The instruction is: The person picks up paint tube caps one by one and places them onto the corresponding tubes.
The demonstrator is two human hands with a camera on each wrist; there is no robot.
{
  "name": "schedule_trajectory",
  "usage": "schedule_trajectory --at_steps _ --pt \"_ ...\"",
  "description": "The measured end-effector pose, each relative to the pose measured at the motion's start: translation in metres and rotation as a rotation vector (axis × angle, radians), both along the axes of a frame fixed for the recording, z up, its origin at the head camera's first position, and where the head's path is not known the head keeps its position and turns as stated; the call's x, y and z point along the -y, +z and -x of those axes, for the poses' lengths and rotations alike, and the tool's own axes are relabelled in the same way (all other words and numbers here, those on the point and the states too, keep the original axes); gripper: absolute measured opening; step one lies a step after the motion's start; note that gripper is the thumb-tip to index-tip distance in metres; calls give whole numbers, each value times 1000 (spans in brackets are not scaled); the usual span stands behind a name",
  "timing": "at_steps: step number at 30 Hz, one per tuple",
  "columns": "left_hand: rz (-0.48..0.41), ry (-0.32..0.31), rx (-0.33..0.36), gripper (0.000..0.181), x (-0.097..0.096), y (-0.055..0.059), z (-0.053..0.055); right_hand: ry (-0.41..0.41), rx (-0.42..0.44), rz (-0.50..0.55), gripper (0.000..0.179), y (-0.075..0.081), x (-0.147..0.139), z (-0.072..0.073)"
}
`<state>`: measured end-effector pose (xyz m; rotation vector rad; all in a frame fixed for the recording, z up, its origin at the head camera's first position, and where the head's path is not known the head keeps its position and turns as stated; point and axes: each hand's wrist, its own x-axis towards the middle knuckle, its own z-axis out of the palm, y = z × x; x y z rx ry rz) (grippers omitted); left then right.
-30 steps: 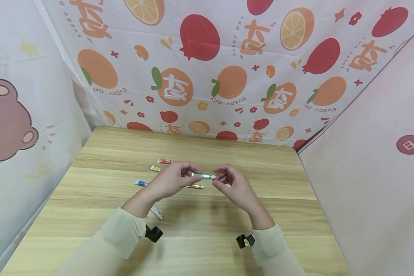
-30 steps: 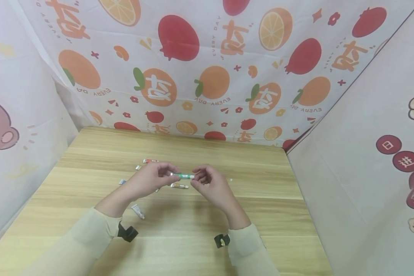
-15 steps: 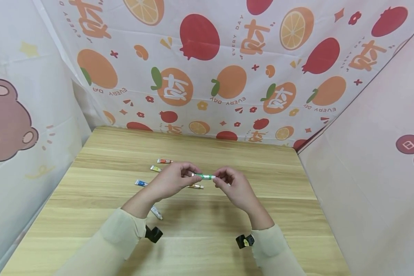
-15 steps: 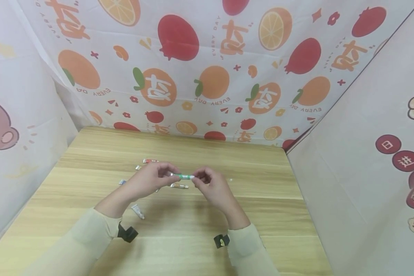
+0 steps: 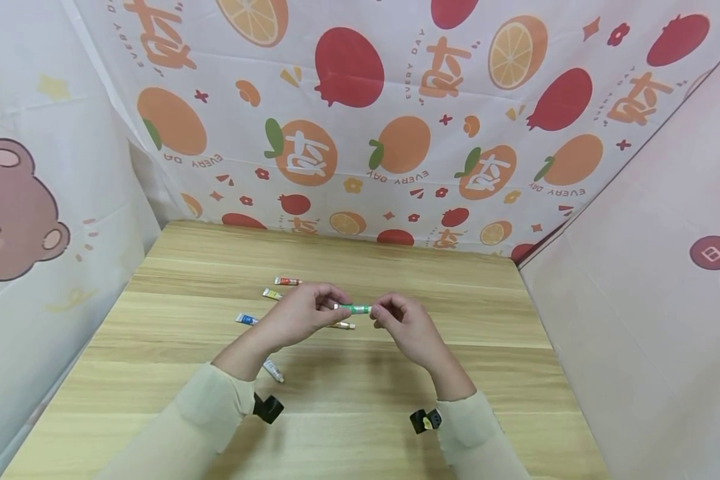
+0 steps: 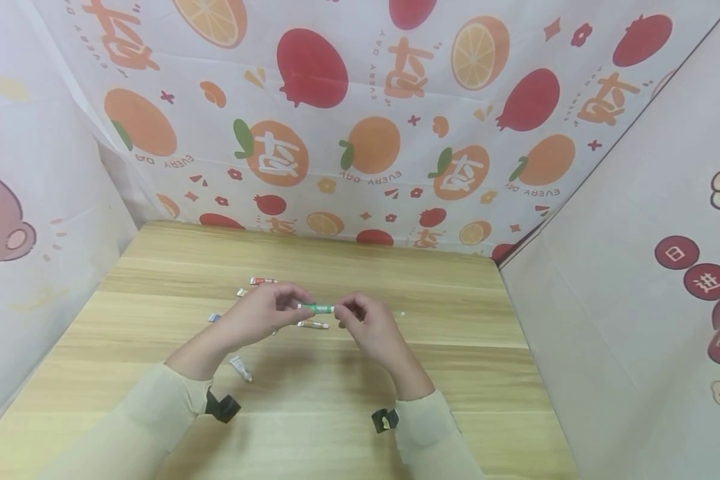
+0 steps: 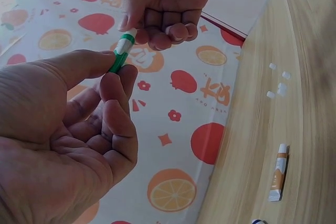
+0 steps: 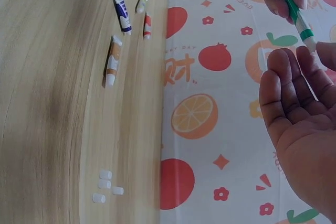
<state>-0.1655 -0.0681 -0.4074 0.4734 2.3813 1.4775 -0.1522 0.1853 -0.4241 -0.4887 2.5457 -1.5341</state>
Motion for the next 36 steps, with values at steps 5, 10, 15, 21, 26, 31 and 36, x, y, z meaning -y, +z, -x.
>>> schedule_trajectory --at_steps 5,10,15,21,26,31,36 --pt "-2 2 12 23 0 -2 0 11 10 11 22 -1 -1 -1" --pt "-3 4 20 23 1 -4 1 -12 -11 -6 16 0 0 -2" --pt "-9 -6 20 20 0 -5 0 -37 -45 -60 8 1 0 -2" --pt "-14 -18 3 19 -2 -4 0 -32 -36 -69 8 0 -1 -3" --pt "13 -7 -31 18 -4 -3 -1 -25 -44 -81 12 -1 -1 -2" --pt "39 2 -64 16 -6 -4 -2 1 -54 -83 14 -3 -2 -2" --pt "49 2 -91 16 -8 -6 -3 20 -49 -81 16 -3 -2 -4"
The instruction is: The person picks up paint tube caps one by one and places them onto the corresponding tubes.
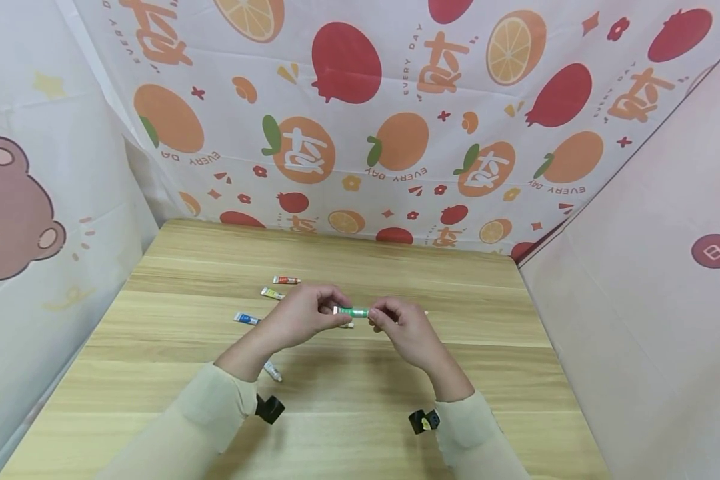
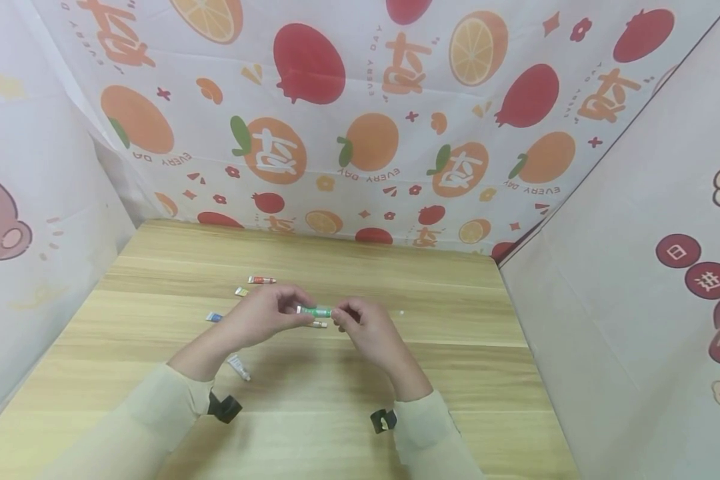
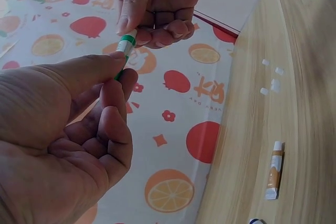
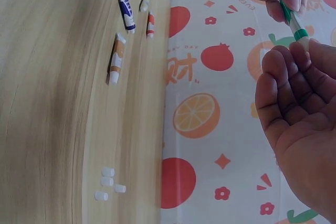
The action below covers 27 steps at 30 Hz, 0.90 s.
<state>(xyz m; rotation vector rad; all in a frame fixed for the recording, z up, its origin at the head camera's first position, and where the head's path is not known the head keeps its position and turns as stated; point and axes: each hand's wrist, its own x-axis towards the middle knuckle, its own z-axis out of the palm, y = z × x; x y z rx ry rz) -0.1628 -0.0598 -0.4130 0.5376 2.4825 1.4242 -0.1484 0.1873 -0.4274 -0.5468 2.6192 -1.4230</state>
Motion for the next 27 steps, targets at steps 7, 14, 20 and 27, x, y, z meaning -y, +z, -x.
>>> schedule_trajectory --at_steps 7,14,20,27 --pt "85 -13 -80 17 1 2 -2 -2 25 10 21 1 2 0" --pt "234 -41 -183 21 -3 7 -1 1 57 16 22 1 3 0" --pt "298 -68 -244 22 -4 10 0 7 80 7 25 -3 2 2" --pt "310 -44 -221 12 0 8 2 -38 79 0 29 0 -1 2"
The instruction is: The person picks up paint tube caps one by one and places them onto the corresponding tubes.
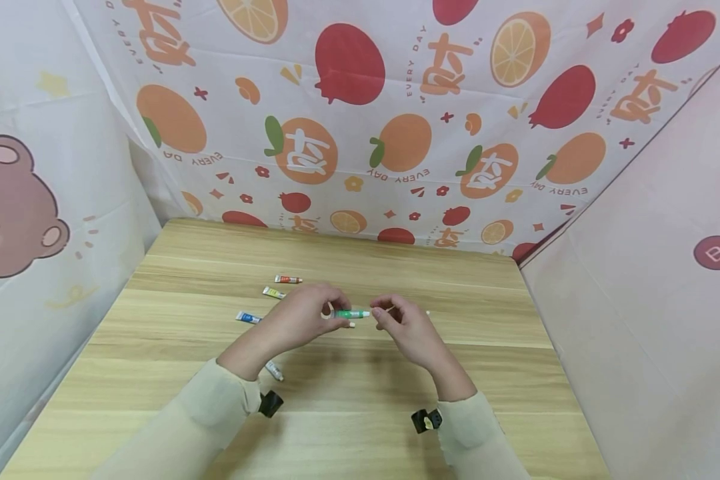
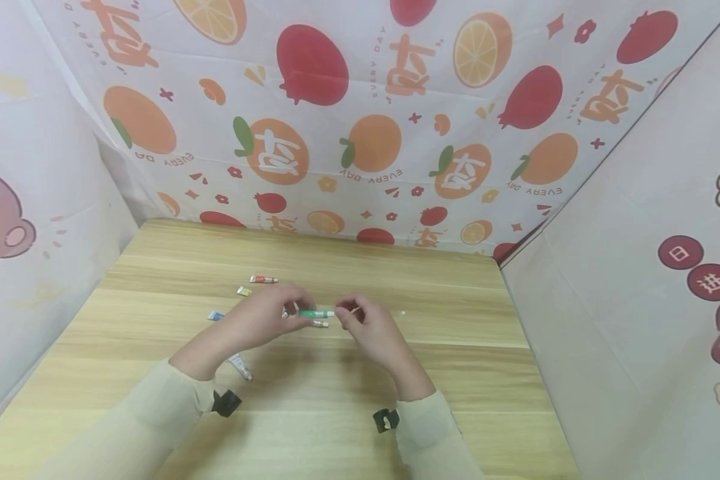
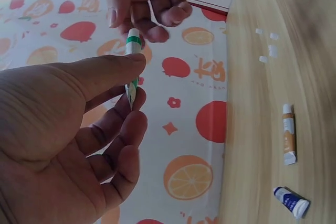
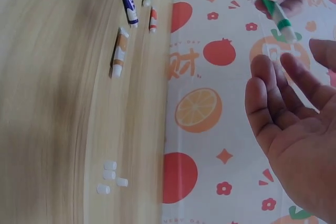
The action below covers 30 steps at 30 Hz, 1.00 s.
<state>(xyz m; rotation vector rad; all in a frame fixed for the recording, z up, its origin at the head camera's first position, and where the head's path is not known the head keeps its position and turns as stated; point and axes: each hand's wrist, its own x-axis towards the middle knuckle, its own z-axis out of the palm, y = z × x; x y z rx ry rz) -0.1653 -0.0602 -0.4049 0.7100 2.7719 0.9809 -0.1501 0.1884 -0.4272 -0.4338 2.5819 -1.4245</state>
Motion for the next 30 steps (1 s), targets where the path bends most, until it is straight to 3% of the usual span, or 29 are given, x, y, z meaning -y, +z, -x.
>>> schedule_trajectory --at_steps 8,30 --pt "7 47 39 10 3 -14 4 -103 -42 12 22 1 -12 5" --pt "50 79 56 10 19 -70 23 -223 -12 -22 21 -20 -42 25"
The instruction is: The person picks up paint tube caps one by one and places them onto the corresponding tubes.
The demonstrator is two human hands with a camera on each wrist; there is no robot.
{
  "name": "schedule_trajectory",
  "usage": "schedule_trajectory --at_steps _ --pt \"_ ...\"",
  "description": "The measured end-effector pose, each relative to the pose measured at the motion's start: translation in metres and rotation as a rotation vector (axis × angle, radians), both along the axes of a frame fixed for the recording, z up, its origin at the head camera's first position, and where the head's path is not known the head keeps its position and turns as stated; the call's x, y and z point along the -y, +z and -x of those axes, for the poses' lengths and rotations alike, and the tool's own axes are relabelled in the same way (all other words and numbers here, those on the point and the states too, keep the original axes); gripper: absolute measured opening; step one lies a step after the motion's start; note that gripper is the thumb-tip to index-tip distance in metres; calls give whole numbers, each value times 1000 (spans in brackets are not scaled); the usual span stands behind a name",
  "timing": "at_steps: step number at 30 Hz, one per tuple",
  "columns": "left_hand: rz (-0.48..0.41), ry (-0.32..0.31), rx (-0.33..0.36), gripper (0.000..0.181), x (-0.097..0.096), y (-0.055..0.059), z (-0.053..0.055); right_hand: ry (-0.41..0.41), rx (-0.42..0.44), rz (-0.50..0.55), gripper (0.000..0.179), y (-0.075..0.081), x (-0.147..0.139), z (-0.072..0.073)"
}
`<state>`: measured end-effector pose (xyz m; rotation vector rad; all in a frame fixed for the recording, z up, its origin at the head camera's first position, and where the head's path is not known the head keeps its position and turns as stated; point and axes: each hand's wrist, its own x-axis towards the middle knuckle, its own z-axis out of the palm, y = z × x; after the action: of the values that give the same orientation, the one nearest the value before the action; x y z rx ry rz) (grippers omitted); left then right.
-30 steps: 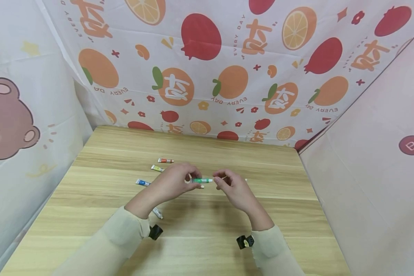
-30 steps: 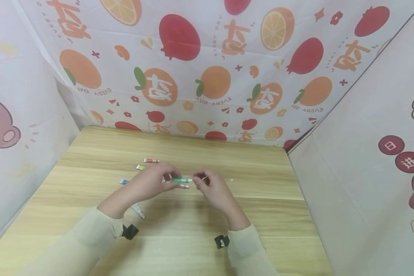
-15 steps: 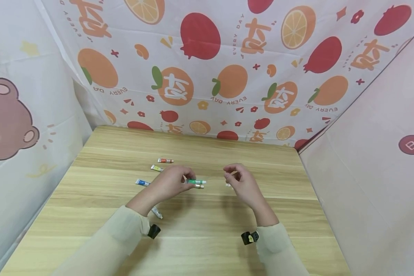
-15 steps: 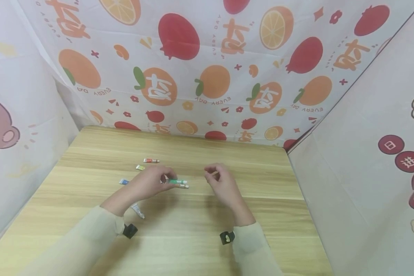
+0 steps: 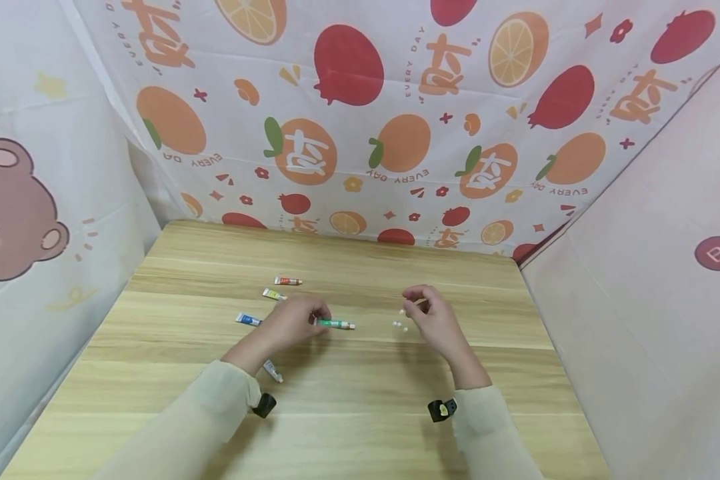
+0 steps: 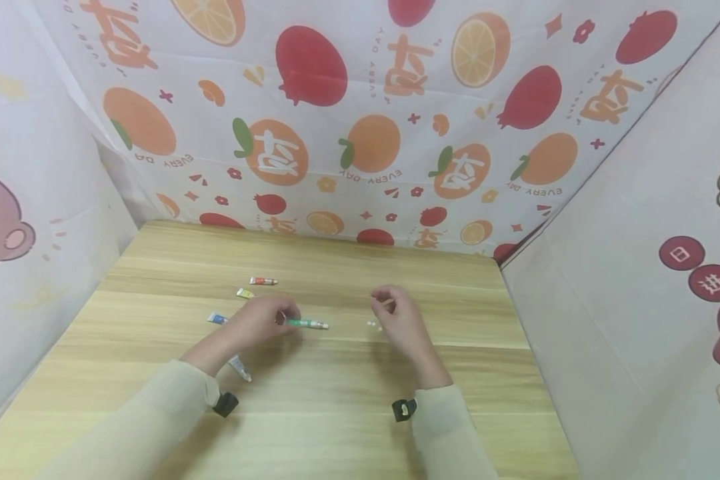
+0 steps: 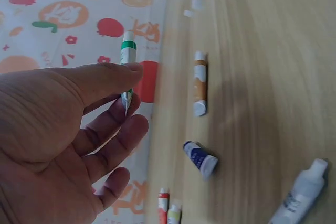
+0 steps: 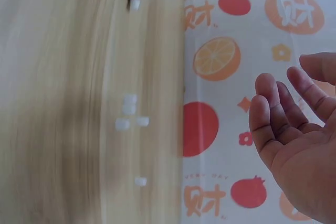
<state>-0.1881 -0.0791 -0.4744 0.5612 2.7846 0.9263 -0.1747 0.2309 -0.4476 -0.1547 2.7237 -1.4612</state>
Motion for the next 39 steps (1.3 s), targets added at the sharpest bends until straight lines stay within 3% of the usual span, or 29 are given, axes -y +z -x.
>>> schedule_trajectory --at_steps 5,12,16,25,32,39 --pt "36 -12 -27 12 -1 -13 1 -35 12 -19 22 -12 -9 7" --pt "65 18 38 18 -3 -27 -1 -76 20 -72 23 -31 -20 15" --pt "79 26 34 17 -4 -31 -2 -91 25 -81 26 -47 -24 19" --pt "100 28 25 14 -6 -41 -3 -91 122 -64 38 -75 -26 20" --pt "112 33 19 13 -7 -53 0 -69 162 -166 47 -89 -26 20" --pt "116 50 3 14 -9 -56 0 -51 165 -236 32 -96 -24 24"
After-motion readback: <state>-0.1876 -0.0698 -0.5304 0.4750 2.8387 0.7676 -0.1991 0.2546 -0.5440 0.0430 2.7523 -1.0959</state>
